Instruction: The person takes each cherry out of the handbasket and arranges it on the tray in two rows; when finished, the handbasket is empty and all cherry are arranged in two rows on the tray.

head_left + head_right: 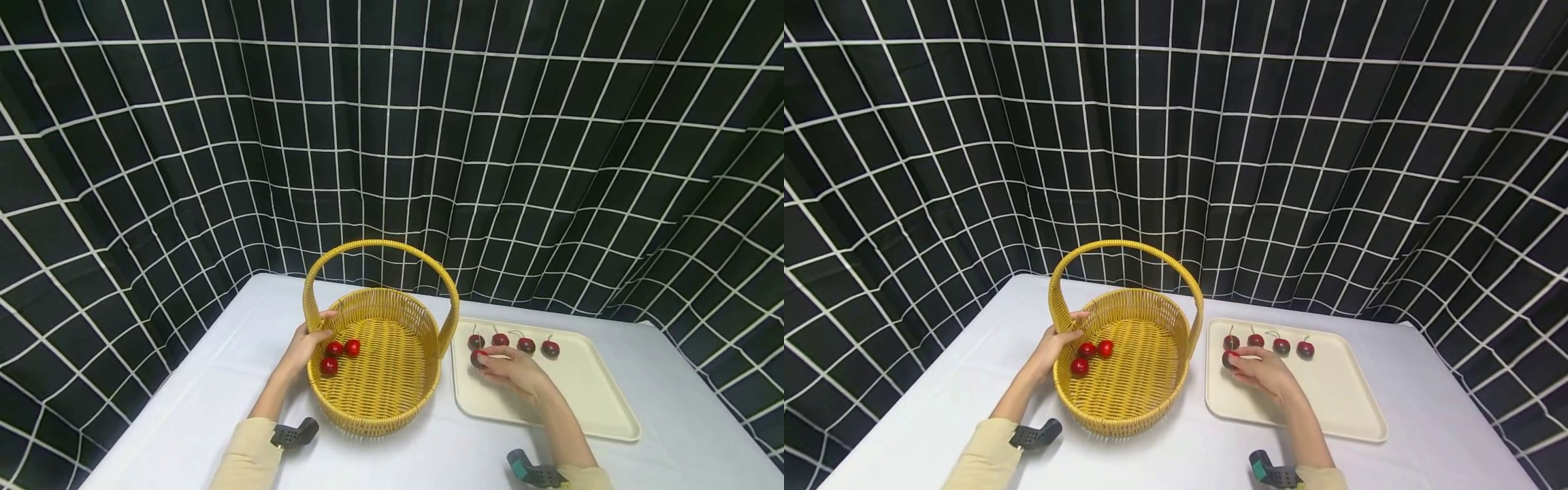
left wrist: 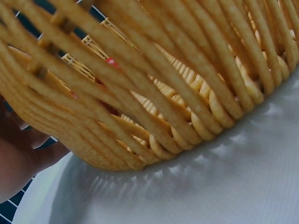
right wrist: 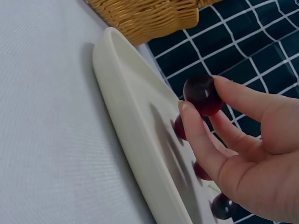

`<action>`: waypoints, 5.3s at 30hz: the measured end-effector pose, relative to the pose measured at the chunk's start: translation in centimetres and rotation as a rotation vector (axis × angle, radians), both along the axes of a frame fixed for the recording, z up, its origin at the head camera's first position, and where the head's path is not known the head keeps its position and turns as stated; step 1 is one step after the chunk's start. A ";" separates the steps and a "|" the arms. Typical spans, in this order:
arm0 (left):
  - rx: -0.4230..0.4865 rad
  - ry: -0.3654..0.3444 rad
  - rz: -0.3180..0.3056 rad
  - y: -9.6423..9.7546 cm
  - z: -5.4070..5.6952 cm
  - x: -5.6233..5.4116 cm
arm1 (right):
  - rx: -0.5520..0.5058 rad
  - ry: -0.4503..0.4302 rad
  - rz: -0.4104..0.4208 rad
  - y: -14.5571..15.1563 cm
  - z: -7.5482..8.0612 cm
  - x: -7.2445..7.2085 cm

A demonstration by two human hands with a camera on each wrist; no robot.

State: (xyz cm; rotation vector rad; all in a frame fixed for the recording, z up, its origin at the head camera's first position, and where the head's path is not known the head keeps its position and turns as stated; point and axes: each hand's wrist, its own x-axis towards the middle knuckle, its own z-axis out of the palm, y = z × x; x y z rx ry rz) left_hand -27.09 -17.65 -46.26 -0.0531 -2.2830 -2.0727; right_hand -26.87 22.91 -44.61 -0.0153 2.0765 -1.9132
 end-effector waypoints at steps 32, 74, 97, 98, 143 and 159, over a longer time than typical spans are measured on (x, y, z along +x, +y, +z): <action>0.001 -0.008 0.000 0.1 0.2 0.0 | 0.325 0.013 -0.120 -0.6 -0.7 0.3; 0.043 0.009 -0.007 0.2 0.1 0.2 | 0.360 0.051 -0.058 -0.2 -0.6 0.0; 0.042 -0.004 -0.013 0.3 0.5 0.4 | 0.423 0.057 -0.110 -0.9 -0.7 0.1; 0.042 -0.005 -0.015 0.3 0.5 0.4 | 0.431 0.056 -0.114 -1.0 -0.7 0.1; 0.045 -0.003 -0.026 0.2 0.4 0.4 | 0.358 0.001 -0.083 -0.6 -0.2 0.4; 0.041 0.005 -0.028 0.2 0.3 0.3 | 0.360 0.002 -0.060 0.2 -0.1 0.2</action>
